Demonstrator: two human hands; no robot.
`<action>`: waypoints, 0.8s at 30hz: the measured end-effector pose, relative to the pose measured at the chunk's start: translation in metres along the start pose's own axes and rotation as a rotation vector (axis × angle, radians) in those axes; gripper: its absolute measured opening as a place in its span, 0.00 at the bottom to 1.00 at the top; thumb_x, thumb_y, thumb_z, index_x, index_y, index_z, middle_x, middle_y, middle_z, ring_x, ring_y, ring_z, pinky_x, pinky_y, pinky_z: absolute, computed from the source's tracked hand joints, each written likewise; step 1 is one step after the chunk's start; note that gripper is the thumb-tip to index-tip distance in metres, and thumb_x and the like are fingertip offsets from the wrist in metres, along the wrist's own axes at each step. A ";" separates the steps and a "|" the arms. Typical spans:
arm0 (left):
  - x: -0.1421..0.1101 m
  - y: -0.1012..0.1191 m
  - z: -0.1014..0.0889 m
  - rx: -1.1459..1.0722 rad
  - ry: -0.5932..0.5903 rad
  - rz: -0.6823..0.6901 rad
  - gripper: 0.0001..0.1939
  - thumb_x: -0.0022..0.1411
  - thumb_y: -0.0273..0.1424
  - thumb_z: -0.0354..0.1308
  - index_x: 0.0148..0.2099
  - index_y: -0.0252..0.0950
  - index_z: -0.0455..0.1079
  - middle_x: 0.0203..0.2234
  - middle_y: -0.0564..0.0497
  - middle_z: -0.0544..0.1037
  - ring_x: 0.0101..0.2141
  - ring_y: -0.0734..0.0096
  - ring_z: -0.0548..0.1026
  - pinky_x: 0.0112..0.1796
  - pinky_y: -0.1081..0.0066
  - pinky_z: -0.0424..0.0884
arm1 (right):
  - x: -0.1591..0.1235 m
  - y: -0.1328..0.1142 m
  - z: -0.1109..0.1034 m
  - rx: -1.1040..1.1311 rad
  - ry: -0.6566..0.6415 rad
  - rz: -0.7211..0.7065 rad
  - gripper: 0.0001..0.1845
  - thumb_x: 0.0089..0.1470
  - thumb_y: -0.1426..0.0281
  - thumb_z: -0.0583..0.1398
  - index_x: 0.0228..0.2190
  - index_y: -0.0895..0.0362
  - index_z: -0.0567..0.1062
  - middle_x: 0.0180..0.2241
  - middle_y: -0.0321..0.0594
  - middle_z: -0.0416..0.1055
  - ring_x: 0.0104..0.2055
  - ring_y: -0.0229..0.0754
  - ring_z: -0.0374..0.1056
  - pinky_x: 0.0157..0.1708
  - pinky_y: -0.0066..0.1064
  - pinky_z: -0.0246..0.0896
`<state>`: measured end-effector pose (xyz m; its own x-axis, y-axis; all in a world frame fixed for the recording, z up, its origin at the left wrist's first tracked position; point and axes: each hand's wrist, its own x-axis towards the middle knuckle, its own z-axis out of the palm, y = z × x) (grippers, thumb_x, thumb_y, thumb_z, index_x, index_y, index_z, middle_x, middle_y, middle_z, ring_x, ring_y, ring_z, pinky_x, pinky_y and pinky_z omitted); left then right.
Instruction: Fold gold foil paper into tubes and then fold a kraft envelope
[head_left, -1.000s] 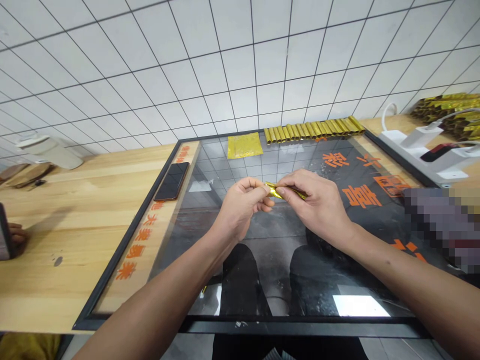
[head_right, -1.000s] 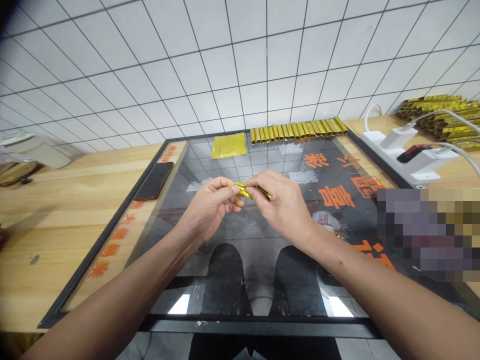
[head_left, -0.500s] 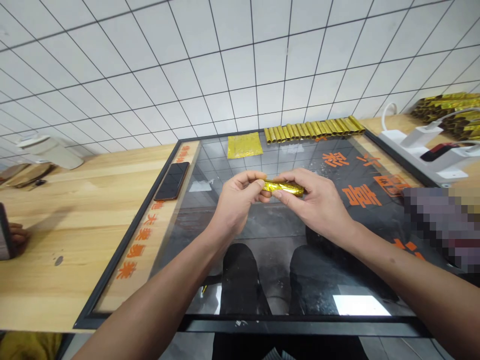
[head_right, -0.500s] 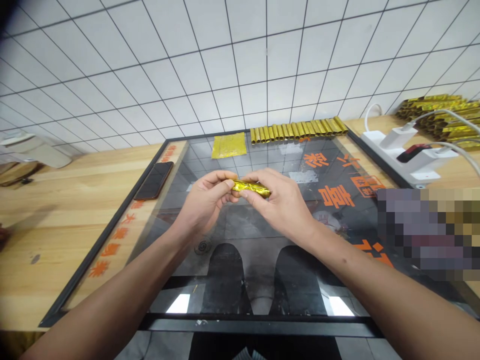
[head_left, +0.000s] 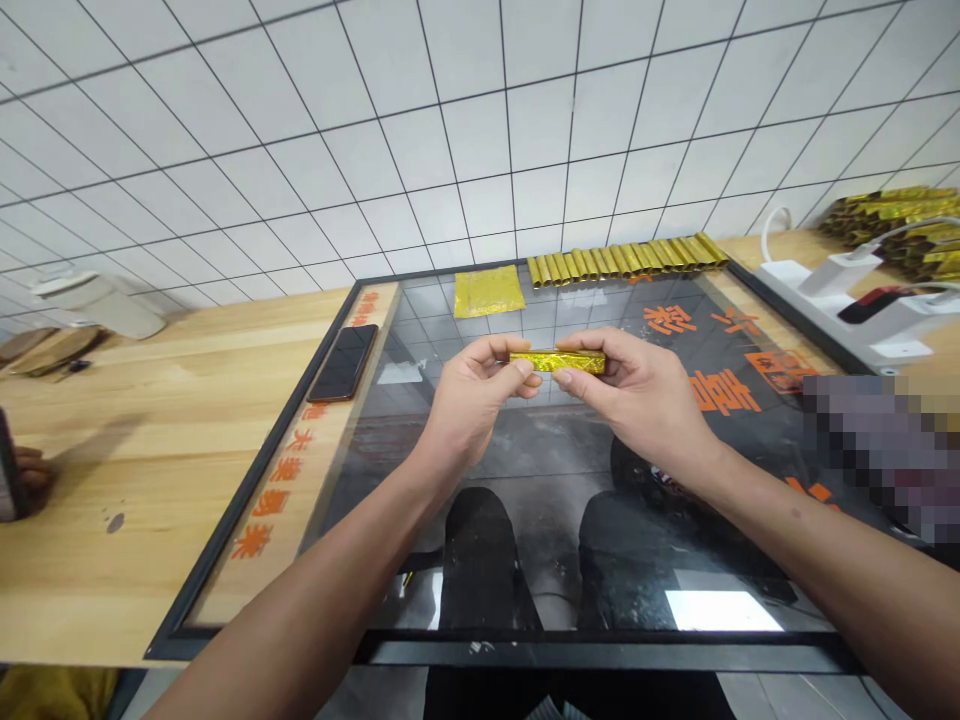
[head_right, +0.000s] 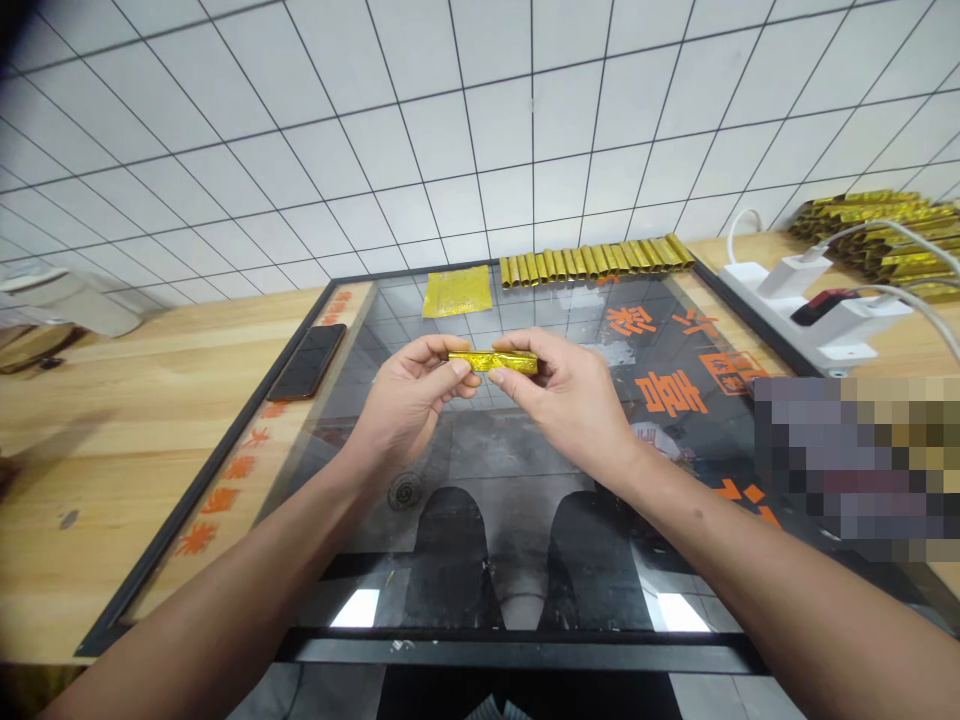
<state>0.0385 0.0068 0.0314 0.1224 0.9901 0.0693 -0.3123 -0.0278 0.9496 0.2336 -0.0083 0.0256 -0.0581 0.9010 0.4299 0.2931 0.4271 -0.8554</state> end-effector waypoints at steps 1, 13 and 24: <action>0.000 0.000 0.000 0.001 0.003 0.005 0.13 0.54 0.29 0.76 0.42 0.35 0.80 0.31 0.53 0.81 0.29 0.76 0.81 0.35 0.74 0.78 | 0.000 0.000 0.000 0.029 0.001 0.009 0.14 0.59 0.63 0.72 0.46 0.55 0.84 0.39 0.40 0.83 0.37 0.44 0.77 0.37 0.36 0.72; 0.000 -0.004 -0.002 0.018 -0.033 0.031 0.13 0.56 0.33 0.77 0.42 0.34 0.82 0.29 0.52 0.83 0.29 0.73 0.82 0.36 0.73 0.79 | 0.001 0.000 -0.001 0.172 -0.018 0.090 0.16 0.58 0.60 0.74 0.45 0.54 0.83 0.35 0.39 0.82 0.33 0.44 0.79 0.35 0.37 0.76; 0.001 -0.005 0.000 0.045 -0.009 0.078 0.16 0.55 0.32 0.77 0.44 0.35 0.80 0.34 0.51 0.83 0.32 0.72 0.83 0.37 0.71 0.81 | 0.005 -0.001 -0.002 0.282 -0.010 0.124 0.15 0.56 0.62 0.75 0.42 0.55 0.83 0.33 0.38 0.82 0.33 0.42 0.78 0.36 0.35 0.76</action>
<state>0.0403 0.0081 0.0267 0.1081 0.9833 0.1463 -0.2786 -0.1113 0.9539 0.2346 -0.0047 0.0294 -0.0480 0.9476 0.3159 0.0226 0.3172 -0.9481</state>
